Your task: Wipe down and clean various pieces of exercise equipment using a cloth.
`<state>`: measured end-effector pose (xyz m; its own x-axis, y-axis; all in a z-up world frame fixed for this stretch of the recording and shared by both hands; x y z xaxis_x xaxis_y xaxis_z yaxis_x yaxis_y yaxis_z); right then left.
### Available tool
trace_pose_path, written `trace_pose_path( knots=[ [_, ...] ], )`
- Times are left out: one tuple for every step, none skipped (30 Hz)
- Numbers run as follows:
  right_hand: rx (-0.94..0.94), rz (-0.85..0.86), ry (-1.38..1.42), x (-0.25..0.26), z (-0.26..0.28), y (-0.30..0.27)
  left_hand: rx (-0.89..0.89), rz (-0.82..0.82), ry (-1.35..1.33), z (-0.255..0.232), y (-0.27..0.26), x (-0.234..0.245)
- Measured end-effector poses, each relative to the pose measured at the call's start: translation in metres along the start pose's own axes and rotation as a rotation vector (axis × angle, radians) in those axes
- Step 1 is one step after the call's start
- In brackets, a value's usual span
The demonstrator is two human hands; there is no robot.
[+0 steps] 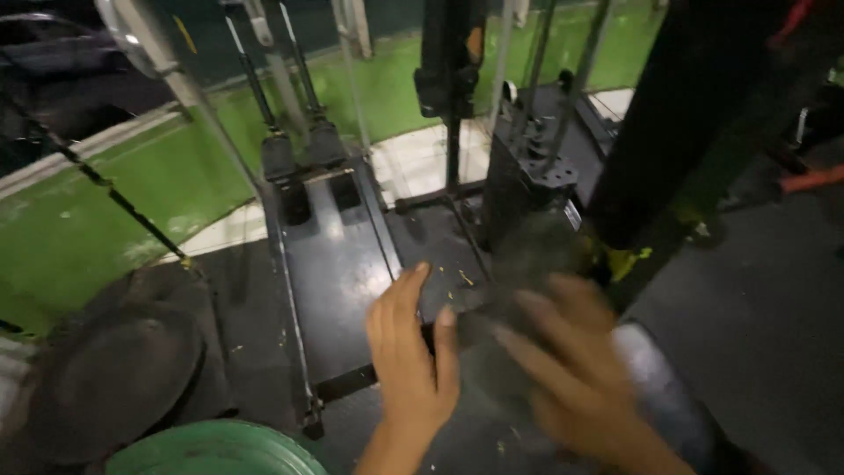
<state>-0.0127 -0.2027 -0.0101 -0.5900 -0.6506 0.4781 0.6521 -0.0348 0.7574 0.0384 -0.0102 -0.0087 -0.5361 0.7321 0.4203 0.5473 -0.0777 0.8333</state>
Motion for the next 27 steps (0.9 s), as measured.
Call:
trace_pose_path(
  knots=[
    [0.169, 0.124, -0.026, -0.015, 0.012, 0.018, 0.073, 0.006, -0.063, 0.009, -0.007, -0.005],
    [0.338, 0.248, -0.053, -0.033, 0.030, 0.034, 0.145, 0.011, -0.126, 0.019, -0.014, -0.011],
    [0.340, 0.245, -0.048, -0.036, 0.025, 0.041, 0.143, 0.010, -0.121, 0.018, -0.015, -0.015],
    [0.161, 0.379, -0.091, -0.041, 0.016, 0.049, 0.239, 0.001, -0.272, 0.020, -0.017, -0.019],
    [-0.019, 0.514, -0.136, -0.045, 0.011, 0.054, 0.339, -0.011, -0.423, 0.019, -0.020, -0.020],
    [-0.016, 0.516, -0.132, -0.045, 0.019, 0.069, 0.341, -0.013, -0.418, 0.018, -0.019, -0.016],
    [-0.159, 0.653, -0.167, -0.047, 0.019, 0.081, 0.250, -0.023, -0.309, 0.018, -0.018, -0.017],
    [-0.303, 0.789, -0.202, -0.049, 0.020, 0.093, 0.159, -0.034, -0.199, 0.017, -0.016, -0.018],
    [-0.291, 0.778, -0.209, -0.058, 0.009, 0.101, 0.150, -0.049, -0.202, 0.020, -0.014, -0.022],
    [-0.295, 0.932, -0.233, -0.068, -0.001, 0.107, 0.115, -0.061, -0.188, 0.023, -0.013, -0.025],
    [-0.312, 1.102, -0.249, -0.079, -0.009, 0.104, 0.096, -0.058, -0.167, 0.023, -0.019, -0.023],
    [-0.311, 1.109, -0.247, -0.094, -0.026, 0.103, 0.102, -0.057, -0.165, 0.024, -0.020, -0.024],
    [-0.215, 1.215, -0.117, -0.110, -0.043, 0.099, 0.096, -0.095, -0.202, 0.024, -0.022, -0.026],
    [-0.114, 1.311, 0.018, -0.125, -0.060, 0.095, 0.091, -0.134, -0.240, 0.025, -0.023, -0.029],
    [-0.119, 1.307, 0.011, -0.119, -0.043, 0.096, 0.088, -0.135, -0.248, 0.027, -0.023, -0.031],
    [-0.135, 1.205, -0.111, -0.111, -0.027, 0.100, 0.089, -0.169, -0.253, 0.029, -0.022, -0.031],
    [-0.152, 1.101, -0.228, -0.104, -0.012, 0.101, 0.091, -0.200, -0.258, 0.031, -0.023, -0.032],
    [-0.159, 1.097, -0.234, -0.094, 0.005, 0.095, 0.088, -0.198, -0.267, 0.034, -0.026, -0.034],
    [-0.176, 0.937, -0.232, -0.083, 0.021, 0.091, 0.066, -0.182, -0.269, 0.036, -0.028, -0.037],
    [-0.190, 0.777, -0.230, -0.071, 0.038, 0.087, 0.044, -0.167, -0.271, 0.038, -0.030, -0.040],
    [-0.196, 0.775, -0.235, -0.073, 0.031, 0.072, 0.043, -0.164, -0.279, 0.043, -0.033, -0.045],
    [-0.015, 0.506, -0.103, -0.070, 0.029, 0.060, 0.018, -0.200, -0.278, 0.048, -0.038, -0.050],
    [0.157, 0.229, 0.021, -0.067, 0.027, 0.042, -0.011, -0.230, -0.280, 0.052, -0.045, -0.054],
    [0.147, 0.223, 0.012, -0.066, 0.026, 0.031, -0.015, -0.222, -0.292, 0.052, -0.046, -0.054],
    [0.244, 0.136, 0.027, -0.063, 0.027, 0.024, -0.016, -0.252, -0.231, 0.051, -0.045, -0.052],
    [0.342, 0.049, 0.040, -0.059, 0.029, 0.017, -0.018, -0.283, -0.170, 0.050, -0.043, -0.050],
    [0.342, 0.043, 0.034, -0.059, 0.015, 0.003, -0.023, -0.283, -0.176, 0.044, -0.041, -0.043]
  ],
)
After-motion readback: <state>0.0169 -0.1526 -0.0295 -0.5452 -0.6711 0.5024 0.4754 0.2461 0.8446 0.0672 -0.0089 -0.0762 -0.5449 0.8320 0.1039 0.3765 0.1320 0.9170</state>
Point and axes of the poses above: each hand's wrist, its own y-axis towards the middle knuckle, its own x-axis out of the back of the hand, z = x × y, the point moved 2 cm from there along y, towards the middle knuckle, and after that the axes turned 12 degrees about y, right-handed, at the moved point
